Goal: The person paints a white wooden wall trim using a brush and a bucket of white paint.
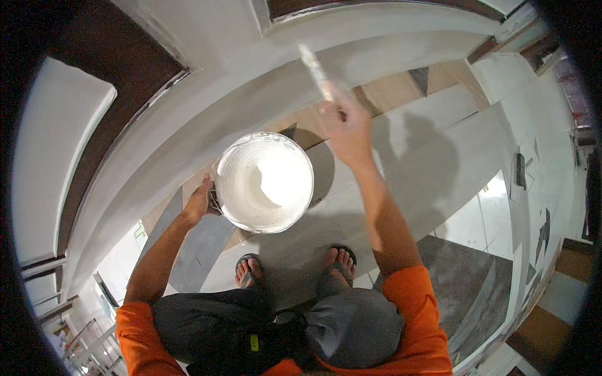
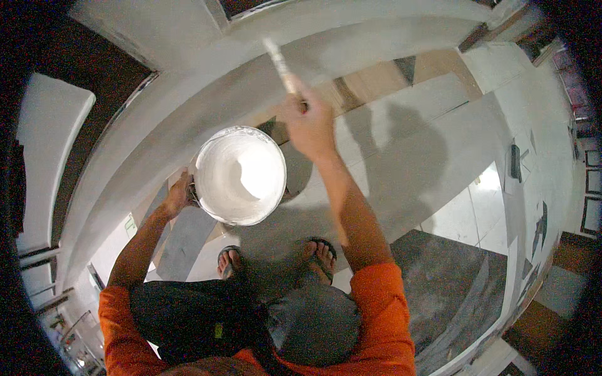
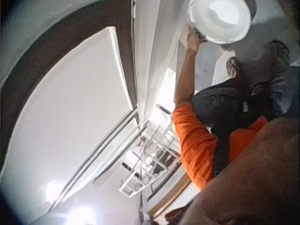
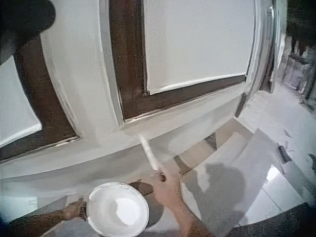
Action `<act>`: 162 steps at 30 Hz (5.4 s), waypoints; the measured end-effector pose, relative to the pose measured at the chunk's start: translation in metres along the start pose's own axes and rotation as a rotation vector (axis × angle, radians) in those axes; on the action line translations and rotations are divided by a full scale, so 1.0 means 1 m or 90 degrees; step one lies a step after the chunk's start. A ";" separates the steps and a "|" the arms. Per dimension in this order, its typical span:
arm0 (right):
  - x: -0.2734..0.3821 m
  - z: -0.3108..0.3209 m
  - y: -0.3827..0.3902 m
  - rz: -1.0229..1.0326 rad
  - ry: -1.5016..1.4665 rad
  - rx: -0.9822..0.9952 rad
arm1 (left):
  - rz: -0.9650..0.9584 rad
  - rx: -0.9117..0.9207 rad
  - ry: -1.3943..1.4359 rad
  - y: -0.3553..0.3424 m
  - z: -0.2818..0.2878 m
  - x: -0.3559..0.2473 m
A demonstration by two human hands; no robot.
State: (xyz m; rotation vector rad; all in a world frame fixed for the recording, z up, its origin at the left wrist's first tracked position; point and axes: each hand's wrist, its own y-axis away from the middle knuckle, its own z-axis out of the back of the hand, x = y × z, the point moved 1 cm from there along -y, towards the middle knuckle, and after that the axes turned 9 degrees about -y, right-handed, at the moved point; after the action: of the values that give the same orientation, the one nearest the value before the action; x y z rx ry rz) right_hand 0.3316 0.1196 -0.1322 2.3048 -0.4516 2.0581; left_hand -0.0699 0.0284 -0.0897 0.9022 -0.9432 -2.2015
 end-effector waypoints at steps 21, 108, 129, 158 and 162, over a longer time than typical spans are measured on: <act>-0.018 0.032 -0.057 -0.055 0.291 0.138 | -0.021 0.003 0.031 0.011 0.012 -0.004; -0.040 0.180 -0.104 -0.125 0.257 -0.173 | 0.026 -0.003 -0.040 -0.002 -0.055 -0.052; -0.100 0.226 -0.110 -0.005 0.186 -0.327 | 0.016 0.059 -0.019 -0.015 -0.072 -0.077; -0.047 0.203 -0.142 0.095 0.395 -0.309 | -0.005 0.051 0.022 0.003 -0.058 -0.067; -0.024 0.147 -0.105 0.161 0.368 -0.283 | -0.002 -0.001 0.009 0.002 -0.060 -0.063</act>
State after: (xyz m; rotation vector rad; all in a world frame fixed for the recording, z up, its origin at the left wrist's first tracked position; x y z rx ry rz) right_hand 0.4961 0.1953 -0.1559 1.3905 -1.0619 2.2925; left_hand 0.0145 0.0488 -0.0973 0.9192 -0.9344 -2.1948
